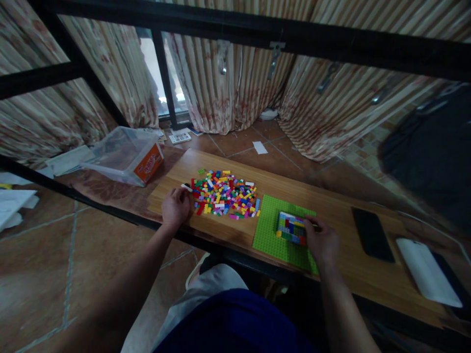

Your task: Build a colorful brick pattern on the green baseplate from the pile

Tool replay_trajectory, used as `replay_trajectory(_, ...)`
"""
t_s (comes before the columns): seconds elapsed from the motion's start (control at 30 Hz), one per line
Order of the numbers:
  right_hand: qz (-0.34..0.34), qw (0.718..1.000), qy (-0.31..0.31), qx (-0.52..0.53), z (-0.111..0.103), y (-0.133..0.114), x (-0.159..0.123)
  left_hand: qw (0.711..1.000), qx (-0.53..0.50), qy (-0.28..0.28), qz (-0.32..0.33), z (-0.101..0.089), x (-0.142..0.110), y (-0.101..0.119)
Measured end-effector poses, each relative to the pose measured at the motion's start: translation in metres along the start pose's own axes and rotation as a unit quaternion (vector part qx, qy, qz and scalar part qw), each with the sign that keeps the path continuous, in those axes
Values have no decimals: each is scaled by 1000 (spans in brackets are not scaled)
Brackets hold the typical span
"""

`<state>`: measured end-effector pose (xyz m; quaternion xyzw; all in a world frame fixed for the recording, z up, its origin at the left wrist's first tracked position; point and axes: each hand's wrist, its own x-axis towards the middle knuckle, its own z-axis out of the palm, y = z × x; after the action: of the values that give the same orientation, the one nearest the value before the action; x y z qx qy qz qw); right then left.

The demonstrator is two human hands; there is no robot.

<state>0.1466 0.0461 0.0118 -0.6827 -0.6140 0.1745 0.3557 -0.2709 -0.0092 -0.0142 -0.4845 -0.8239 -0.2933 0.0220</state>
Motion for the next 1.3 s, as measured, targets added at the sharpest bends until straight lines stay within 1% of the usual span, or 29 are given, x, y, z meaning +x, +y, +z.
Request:
replay_trajectory(0.03, -32, 999, 8, 3, 5, -10, -6, 1000, 0, 2, 2, 0, 0, -1)
replay_trajectory(0.07, -66, 998, 4, 16, 10, -21, -13, 1000, 0, 4, 5, 1, 0, -1)
replay_trajectory(0.17, -159, 984, -63, 58, 32, -54, -33, 1000, -3, 9, 12, 1, 0, -1)
replay_trajectory(0.27, -198, 971, -119, 66, 54, -77, -48, 1000, -5, 7, 8, 0, 0, 0)
replay_trajectory(0.37, -219, 962, -148, 71, 70, -88, -56, 1000, -6, 1, -4, -2, -1, 2)
replay_trajectory(0.5, -232, 958, -158, 57, 82, -92, -60, 1000, -8, -7, -9, -3, -2, 3)
replay_trajectory(0.77, -269, 951, -151, 2, 95, -92, -59, 1000, -9, -6, -10, -3, -2, 5)
replay_trajectory(0.9, -270, 951, -147, -30, 100, -92, -57, 1000, -12, -4, -12, -4, -2, 5)
replay_trajectory(1.0, -266, 953, -143, -35, 103, -94, -56, 1000, -12, 0, -6, -4, -2, 4)
replay_trajectory(1.17, -245, 958, -151, -3, 99, -101, -54, 1000, -5, 2, -6, -3, -1, 3)
replay_trajectory(1.3, -205, 968, -132, 61, 82, -104, -55, 1000, -1, 6, -9, -3, 0, 3)
